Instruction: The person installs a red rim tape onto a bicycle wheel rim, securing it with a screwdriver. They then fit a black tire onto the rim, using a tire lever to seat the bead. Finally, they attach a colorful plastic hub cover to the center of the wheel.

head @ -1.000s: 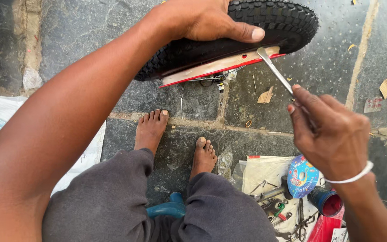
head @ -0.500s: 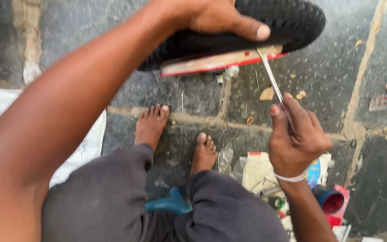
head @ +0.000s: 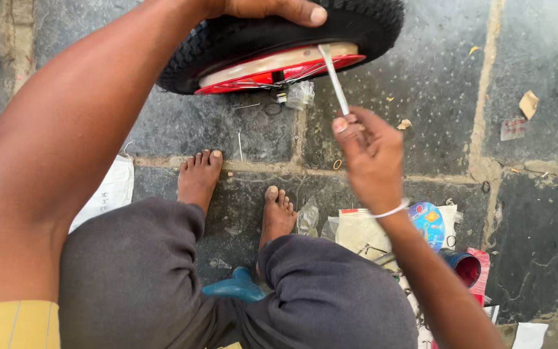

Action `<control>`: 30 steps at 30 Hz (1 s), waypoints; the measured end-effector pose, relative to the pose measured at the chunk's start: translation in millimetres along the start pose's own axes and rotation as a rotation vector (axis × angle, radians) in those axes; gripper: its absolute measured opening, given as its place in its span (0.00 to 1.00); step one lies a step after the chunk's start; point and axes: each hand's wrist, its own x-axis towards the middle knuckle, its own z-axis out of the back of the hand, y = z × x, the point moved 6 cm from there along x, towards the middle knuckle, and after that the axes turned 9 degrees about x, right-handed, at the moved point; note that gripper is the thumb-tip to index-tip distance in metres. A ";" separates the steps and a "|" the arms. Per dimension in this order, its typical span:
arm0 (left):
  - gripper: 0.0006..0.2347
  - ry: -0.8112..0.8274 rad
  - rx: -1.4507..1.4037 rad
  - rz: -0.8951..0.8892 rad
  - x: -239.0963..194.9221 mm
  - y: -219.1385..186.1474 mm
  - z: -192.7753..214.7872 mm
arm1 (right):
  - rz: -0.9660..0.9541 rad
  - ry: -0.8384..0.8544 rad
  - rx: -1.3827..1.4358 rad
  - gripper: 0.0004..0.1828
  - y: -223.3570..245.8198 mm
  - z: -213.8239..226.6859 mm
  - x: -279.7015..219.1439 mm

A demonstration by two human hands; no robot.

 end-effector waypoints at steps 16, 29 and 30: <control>0.28 -0.011 -0.123 0.024 18.3 22.5 14.2 | -0.296 0.147 -0.138 0.17 10.7 20.4 48.1; 0.30 -0.096 0.010 0.003 20.6 18.8 20.4 | -0.341 0.174 -0.350 0.19 34.9 21.5 52.6; 0.29 -0.099 -0.008 -0.009 21.3 18.5 22.0 | -0.316 0.178 -0.348 0.19 39.5 20.9 53.9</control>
